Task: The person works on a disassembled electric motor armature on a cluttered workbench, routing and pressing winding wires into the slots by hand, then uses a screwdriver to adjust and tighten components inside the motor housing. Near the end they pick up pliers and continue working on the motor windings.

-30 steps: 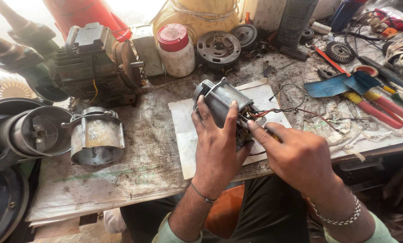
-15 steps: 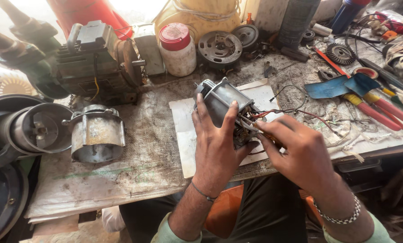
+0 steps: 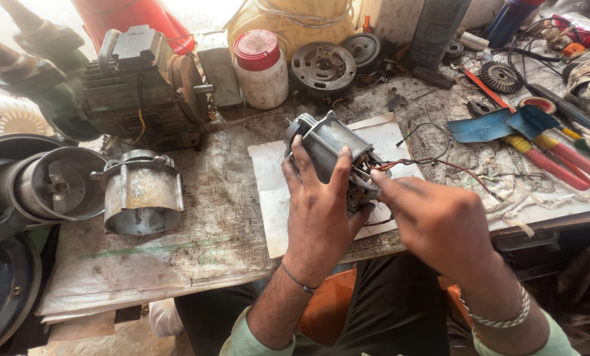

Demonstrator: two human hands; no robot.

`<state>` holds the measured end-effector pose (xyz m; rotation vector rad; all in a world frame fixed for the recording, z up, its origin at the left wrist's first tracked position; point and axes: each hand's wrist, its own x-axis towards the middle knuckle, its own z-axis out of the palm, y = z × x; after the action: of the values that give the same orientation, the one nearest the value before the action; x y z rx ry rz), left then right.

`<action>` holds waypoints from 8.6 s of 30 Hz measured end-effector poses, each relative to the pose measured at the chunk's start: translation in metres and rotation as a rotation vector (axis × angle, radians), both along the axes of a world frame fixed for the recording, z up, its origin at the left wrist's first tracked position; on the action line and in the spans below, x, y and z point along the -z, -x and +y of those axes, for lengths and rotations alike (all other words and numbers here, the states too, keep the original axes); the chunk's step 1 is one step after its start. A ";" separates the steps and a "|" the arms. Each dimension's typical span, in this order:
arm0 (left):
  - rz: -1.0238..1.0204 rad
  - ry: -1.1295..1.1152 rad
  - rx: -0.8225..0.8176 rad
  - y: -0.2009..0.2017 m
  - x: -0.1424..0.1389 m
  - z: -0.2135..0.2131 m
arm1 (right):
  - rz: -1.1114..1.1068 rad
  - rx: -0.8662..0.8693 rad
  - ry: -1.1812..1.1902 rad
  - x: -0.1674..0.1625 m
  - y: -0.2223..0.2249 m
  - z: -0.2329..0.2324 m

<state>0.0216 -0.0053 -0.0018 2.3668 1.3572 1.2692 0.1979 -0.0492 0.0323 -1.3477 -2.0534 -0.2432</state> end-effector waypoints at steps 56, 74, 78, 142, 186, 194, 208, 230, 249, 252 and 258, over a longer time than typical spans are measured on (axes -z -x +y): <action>-0.062 -0.015 -0.002 0.001 0.003 0.001 | 0.339 0.022 0.209 -0.002 0.017 -0.003; -0.079 0.002 0.017 0.000 0.000 0.002 | 0.025 -0.011 0.051 0.015 0.001 -0.001; -0.071 0.021 0.023 0.001 -0.001 0.001 | 0.810 -0.057 0.583 0.020 -0.007 0.012; -0.124 -0.016 0.005 -0.003 0.006 0.000 | 0.444 -0.077 0.384 0.001 -0.002 0.001; -0.022 0.025 -0.023 0.003 0.005 -0.003 | -0.026 0.786 0.026 0.064 -0.262 0.031; -0.025 0.039 -0.020 0.003 0.002 -0.002 | -0.049 0.952 0.055 0.051 -0.255 0.044; -0.035 0.030 -0.010 0.002 0.000 -0.001 | 0.106 0.491 -0.390 0.047 -0.247 0.039; -0.059 -0.024 -0.007 0.003 0.004 -0.001 | 0.073 0.147 0.341 -0.040 -0.023 -0.048; -0.031 -0.021 -0.008 0.003 0.004 0.001 | -0.097 0.276 0.330 -0.037 -0.015 -0.048; -0.021 -0.016 -0.016 0.003 0.004 0.000 | -0.110 0.272 0.312 -0.037 -0.013 -0.047; -0.025 -0.027 -0.008 0.004 0.004 -0.001 | -0.104 0.255 0.284 -0.036 -0.011 -0.048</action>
<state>0.0173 -0.0058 -0.0053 2.3574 1.3528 1.3227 0.2089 -0.0974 0.0681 -1.8090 -2.0553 -0.1366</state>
